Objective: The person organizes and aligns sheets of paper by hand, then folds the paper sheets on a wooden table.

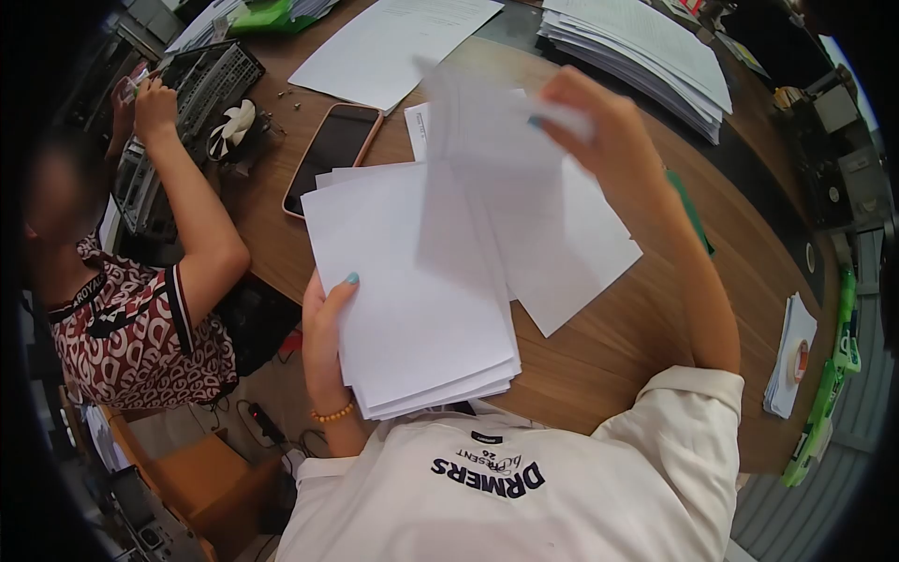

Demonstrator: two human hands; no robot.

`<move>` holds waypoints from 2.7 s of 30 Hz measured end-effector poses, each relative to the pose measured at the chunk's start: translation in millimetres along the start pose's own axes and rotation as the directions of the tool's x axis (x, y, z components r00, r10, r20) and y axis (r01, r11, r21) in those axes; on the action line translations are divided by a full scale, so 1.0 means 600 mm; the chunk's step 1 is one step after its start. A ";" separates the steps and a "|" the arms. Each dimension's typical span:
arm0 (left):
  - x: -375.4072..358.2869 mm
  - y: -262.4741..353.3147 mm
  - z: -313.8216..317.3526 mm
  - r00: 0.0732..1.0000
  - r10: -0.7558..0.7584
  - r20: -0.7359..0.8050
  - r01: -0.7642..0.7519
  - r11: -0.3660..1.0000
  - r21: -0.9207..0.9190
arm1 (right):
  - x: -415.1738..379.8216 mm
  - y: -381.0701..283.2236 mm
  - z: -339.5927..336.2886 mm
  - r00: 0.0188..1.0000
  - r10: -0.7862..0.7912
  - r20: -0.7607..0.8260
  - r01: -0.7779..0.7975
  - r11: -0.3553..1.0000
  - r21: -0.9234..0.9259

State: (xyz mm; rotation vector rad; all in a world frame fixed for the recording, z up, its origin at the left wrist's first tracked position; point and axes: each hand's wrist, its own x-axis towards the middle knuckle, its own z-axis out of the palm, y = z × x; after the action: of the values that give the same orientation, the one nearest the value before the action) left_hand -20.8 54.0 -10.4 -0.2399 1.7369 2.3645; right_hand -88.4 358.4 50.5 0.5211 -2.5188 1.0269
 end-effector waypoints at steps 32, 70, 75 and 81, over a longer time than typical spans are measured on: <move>0.005 -0.024 -0.013 0.993 0.105 -0.048 -0.093 0.975 0.200 | -0.075 0.047 0.003 0.882 0.466 0.072 -0.453 0.880 -0.139; 0.002 -0.025 -0.005 0.991 0.134 -0.017 -0.126 0.964 0.236 | 0.087 0.180 -0.001 0.725 0.331 0.604 -0.195 0.940 -0.281; 0.002 -0.019 -0.004 0.995 0.101 -0.014 -0.096 0.973 0.209 | 0.090 0.110 -0.024 0.941 0.192 0.279 -0.134 0.968 -0.214; 0.001 -0.014 0.003 0.996 0.046 -0.079 -0.044 0.999 0.024 | -0.026 -0.044 0.054 0.854 -0.518 0.057 0.521 0.848 -0.098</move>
State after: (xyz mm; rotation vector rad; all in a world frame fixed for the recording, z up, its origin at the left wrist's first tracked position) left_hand -19.0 58.5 -17.9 -0.2990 1.8211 2.3970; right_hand -68.9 320.3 36.8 1.1141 -2.2377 0.6680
